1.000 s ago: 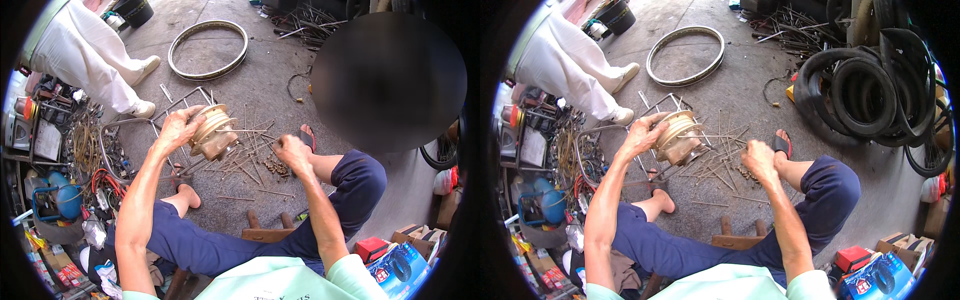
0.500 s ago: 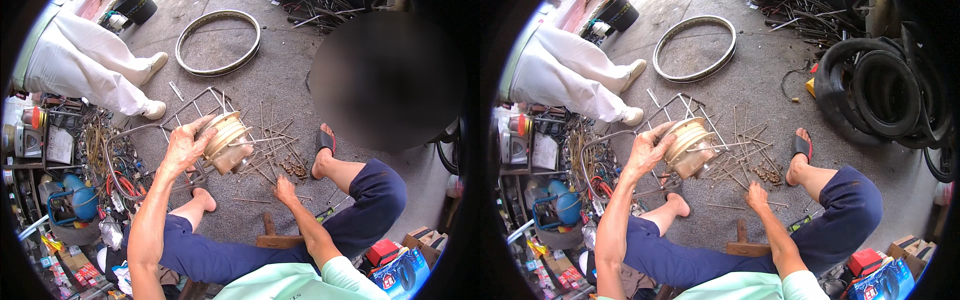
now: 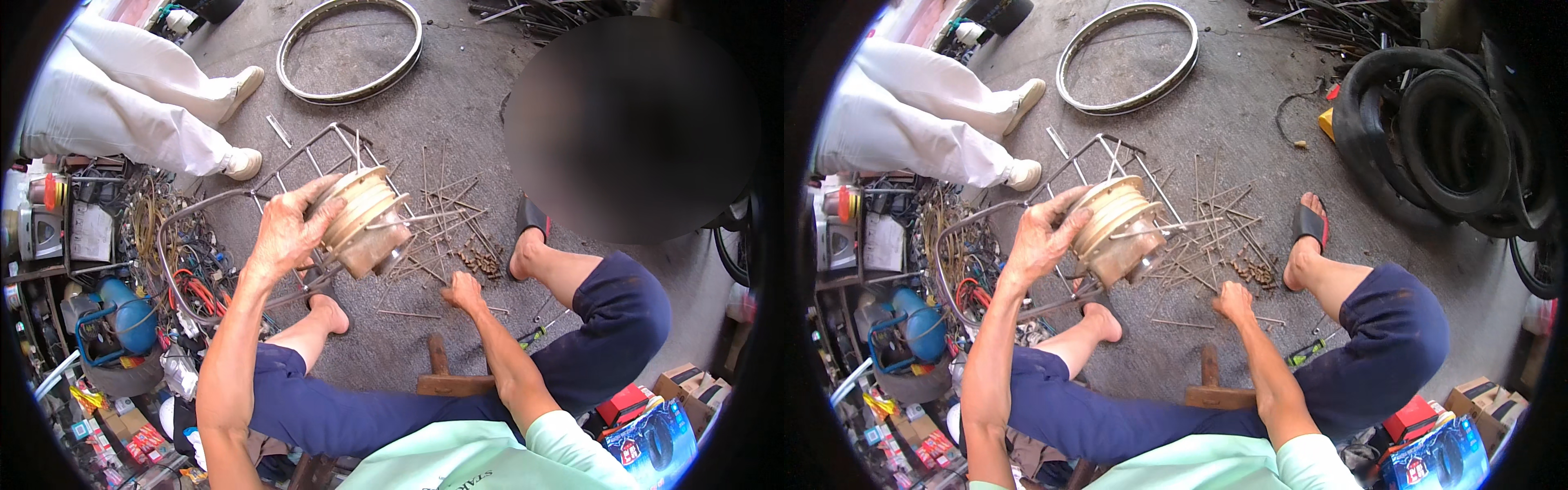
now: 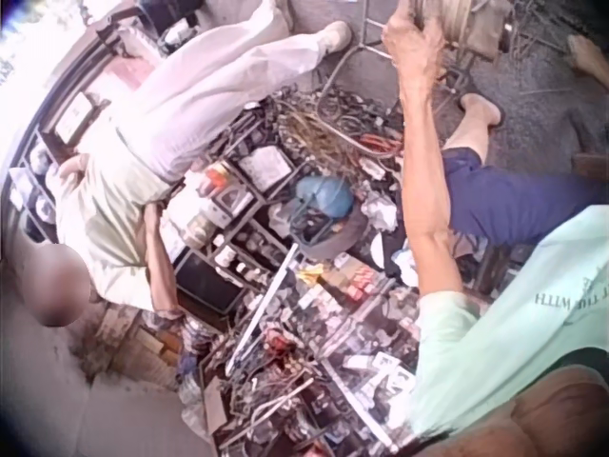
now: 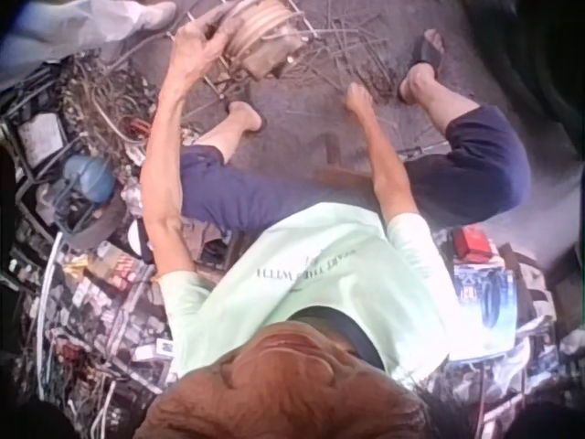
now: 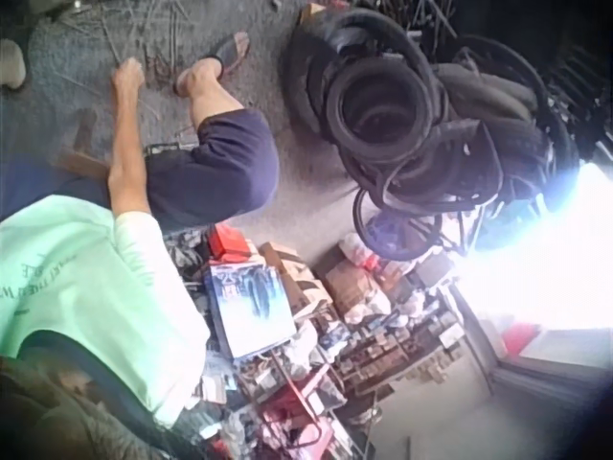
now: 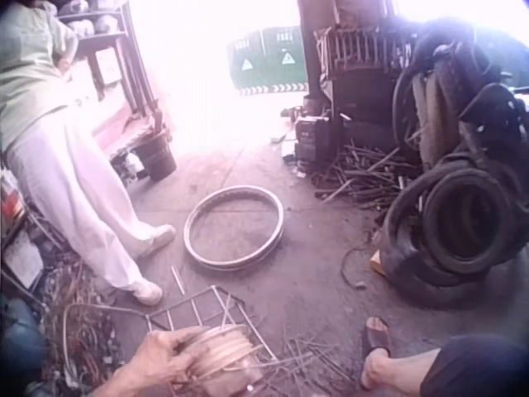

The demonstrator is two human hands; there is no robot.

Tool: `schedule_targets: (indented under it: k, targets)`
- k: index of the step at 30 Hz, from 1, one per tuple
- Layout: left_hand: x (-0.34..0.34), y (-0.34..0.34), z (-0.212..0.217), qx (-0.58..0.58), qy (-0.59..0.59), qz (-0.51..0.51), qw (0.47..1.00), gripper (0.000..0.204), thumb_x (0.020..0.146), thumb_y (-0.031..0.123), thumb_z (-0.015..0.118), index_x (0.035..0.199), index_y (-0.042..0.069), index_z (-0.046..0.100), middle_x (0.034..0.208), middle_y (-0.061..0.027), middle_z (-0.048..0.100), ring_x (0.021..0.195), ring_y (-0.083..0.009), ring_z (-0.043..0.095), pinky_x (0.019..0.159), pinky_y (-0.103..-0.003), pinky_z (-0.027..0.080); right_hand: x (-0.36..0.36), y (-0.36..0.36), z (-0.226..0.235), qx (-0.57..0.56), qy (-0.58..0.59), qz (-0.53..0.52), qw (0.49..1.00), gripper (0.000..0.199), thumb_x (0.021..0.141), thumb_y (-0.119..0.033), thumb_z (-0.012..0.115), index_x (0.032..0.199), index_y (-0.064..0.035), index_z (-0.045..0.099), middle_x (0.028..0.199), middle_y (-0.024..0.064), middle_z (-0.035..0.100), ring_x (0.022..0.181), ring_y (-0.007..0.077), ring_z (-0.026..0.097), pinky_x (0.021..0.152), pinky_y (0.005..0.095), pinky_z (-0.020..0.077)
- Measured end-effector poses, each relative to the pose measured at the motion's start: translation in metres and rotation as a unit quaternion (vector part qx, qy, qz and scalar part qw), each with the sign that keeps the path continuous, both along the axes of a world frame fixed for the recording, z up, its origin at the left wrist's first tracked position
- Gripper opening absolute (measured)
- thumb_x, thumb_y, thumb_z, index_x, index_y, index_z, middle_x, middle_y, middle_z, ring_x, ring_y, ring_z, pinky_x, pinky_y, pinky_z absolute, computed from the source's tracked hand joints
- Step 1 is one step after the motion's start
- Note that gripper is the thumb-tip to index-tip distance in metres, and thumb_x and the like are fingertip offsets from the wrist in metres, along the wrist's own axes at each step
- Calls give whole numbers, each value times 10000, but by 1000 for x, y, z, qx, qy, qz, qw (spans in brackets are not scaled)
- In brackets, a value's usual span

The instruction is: The person sits on the floor and inserts thin metal rods into holes around a cylindrical metal component. They rotate the component to access different sides and continue inserting rods until the holes are filled.

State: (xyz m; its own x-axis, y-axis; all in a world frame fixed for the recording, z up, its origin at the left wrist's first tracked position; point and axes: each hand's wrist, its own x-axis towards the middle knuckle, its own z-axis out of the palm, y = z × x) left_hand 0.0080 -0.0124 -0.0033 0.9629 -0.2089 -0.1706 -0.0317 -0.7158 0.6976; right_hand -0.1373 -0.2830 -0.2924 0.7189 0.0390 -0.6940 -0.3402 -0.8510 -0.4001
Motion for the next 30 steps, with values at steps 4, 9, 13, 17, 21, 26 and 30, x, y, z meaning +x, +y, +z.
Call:
schedule_targets:
  k: [4, 9, 13, 17, 21, 26, 30]
  targets:
    - [1, 2, -4, 2, 11, 1, 1000, 483, 918, 385, 641, 1244, 29, 636, 1019, -209, 717, 939, -264, 711, 834, -366, 535, 23, -3, 30, 65, 226, -112, 966, 441, 725, -232, 672, 1045, 71, 668, 1073, 267, 678, 1056, 376, 663, 925, 415, 519]
    - [0, -2, 7, 23, 21, -6, 999, 493, 925, 379, 633, 1262, 19, 623, 1060, -209, 710, 990, -265, 694, 877, -371, 516, 14, 4, 67, 312, 141, -393, 853, 197, 832, -126, 625, 748, 52, 620, 645, 154, 663, 500, 240, 664, 426, 357, 568]
    - [0, -2, 5, 9, 36, -16, 999, 512, 935, 378, 621, 1276, -3, 605, 1080, -202, 707, 1017, -251, 680, 909, -363, 501, 10, 11, 97, 378, 91, -466, 795, 171, 902, -126, 562, 887, 42, 591, 738, 180, 698, 509, 223, 673, 421, 340, 577]
    - [-2, 4, 5, 12, 52, -15, 998, 513, 939, 357, 616, 1297, -9, 585, 1143, -207, 685, 1056, -252, 664, 930, -361, 495, 2, 14, 131, 415, 15, -472, 777, 182, 937, -126, 554, 960, 43, 492, 760, 188, 690, 540, 241, 683, 456, 356, 587]
    - [-8, 8, 6, 46, 5, -35, 998, 465, 962, 288, 606, 1298, -33, 578, 1083, -142, 701, 991, -166, 631, 905, -331, 498, -3, 16, 151, 450, -42, -456, 767, 210, 954, -116, 549, 1018, 51, 437, 803, 201, 675, 562, 255, 682, 471, 359, 581]
    - [-15, 8, 15, 70, 7, -38, 997, 452, 964, 248, 593, 1311, -40, 559, 1200, -194, 665, 1101, -231, 626, 972, -350, 472, -8, 18, 176, 462, -104, -436, 765, 275, 910, -64, 620, 1070, 52, 429, 869, 202, 662, 622, 254, 692, 534, 355, 586]
    - [-18, 6, 22, 91, 15, -38, 995, 464, 955, 264, 602, 1297, -47, 566, 1239, -221, 640, 1152, -274, 617, 993, -361, 461, -13, 20, 181, 476, -116, -404, 772, 285, 895, -31, 628, 1084, 56, 433, 861, 181, 653, 619, 240, 687, 542, 345, 584]
